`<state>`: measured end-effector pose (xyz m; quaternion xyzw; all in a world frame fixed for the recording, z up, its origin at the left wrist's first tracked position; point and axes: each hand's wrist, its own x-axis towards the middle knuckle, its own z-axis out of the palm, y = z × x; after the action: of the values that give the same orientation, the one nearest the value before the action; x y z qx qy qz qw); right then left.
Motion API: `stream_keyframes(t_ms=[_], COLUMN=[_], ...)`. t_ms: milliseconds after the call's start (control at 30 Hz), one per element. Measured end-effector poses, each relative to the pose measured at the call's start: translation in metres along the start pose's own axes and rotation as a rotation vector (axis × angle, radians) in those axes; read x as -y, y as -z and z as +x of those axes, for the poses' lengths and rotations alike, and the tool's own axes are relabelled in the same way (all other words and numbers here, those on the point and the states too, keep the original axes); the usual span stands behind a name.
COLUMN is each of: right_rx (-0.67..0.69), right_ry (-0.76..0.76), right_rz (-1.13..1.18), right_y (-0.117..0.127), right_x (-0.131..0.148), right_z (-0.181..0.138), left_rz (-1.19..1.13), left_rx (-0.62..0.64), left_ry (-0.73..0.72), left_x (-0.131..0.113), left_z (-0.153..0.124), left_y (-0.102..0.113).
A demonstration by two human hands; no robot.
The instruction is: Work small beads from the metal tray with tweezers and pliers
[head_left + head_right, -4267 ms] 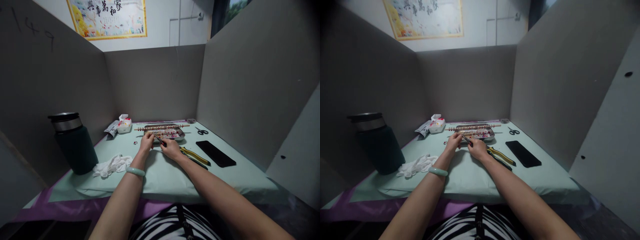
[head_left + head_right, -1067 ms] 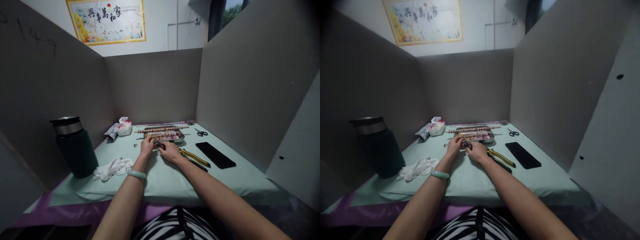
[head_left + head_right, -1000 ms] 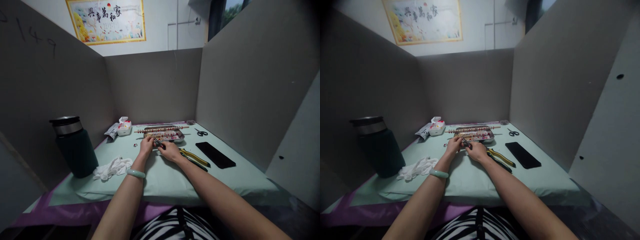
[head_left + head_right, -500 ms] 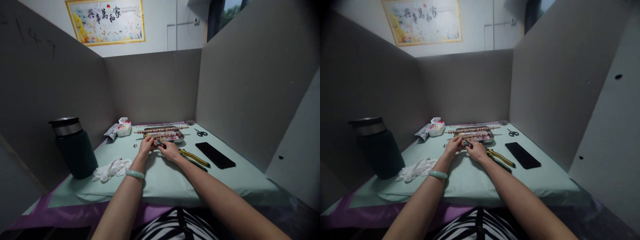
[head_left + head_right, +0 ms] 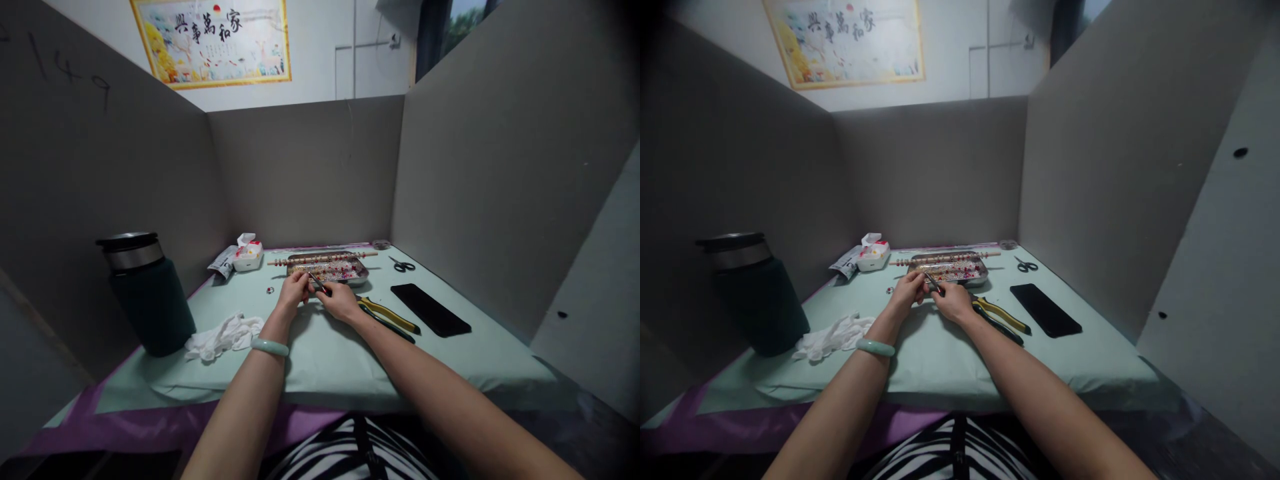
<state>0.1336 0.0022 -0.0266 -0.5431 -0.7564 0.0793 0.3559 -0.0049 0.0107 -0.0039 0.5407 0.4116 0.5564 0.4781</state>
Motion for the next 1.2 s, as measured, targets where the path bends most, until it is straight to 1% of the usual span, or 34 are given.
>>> stream_keyframes(t_ms=[100,167,300,367,400,467,600,700,833,933,1000,1067,1133,1200], right_rx=[0.002,-0.004,-0.015,-0.014,-0.013,-0.014,-0.033,-0.046,-0.048,-0.060,-0.059,-0.034,0.011,0.047], right_ry=[0.000,-0.005,-0.007,-0.006,-0.005,-0.001,0.034,0.064,0.101,0.154,0.153,0.114,0.075,0.043], right_rz=[0.004,-0.025,-0.115,-0.150,-0.160,-0.174,-0.192,-0.189,-0.184,-0.161,-0.129,-0.067,0.029,0.116], right_y=[0.000,-0.001,-0.002,-0.003,-0.003,-0.003,-0.002,-0.001,0.004,0.007,0.008,0.007,0.007,0.006], right_x=[0.000,0.000,0.003,0.004,0.005,0.006,0.006,0.005,0.004,0.003,0.002,0.001,0.000,-0.002], right_z=[0.000,-0.001,-0.002,-0.003,-0.004,-0.005,-0.006,-0.007,-0.007,-0.007,-0.006,-0.004,-0.001,0.003], left_rz=[0.058,0.185,0.574,0.666,0.664,0.574,0.206,-0.007,-0.173,-0.230,-0.215,-0.145,-0.039,0.066], left_rx=[-0.003,-0.028,-0.184,-0.234,-0.238,-0.216,-0.107,0.003,0.153,0.219,0.216,0.164,0.055,-0.012], left_ry=[-0.008,-0.024,-0.166,-0.198,-0.186,-0.127,0.022,0.094,0.200,0.250,0.227,0.157,0.040,-0.064], left_x=[0.001,0.002,0.006,0.007,0.007,0.006,-0.001,-0.006,-0.010,-0.011,-0.009,-0.007,-0.004,-0.001], left_z=[0.000,0.001,0.005,0.007,0.008,0.007,0.000,-0.004,-0.006,-0.006,-0.005,-0.005,-0.003,-0.001], left_y=[0.000,0.000,0.002,0.003,0.003,0.002,-0.001,-0.001,0.005,0.009,0.008,0.005,0.002,0.000])
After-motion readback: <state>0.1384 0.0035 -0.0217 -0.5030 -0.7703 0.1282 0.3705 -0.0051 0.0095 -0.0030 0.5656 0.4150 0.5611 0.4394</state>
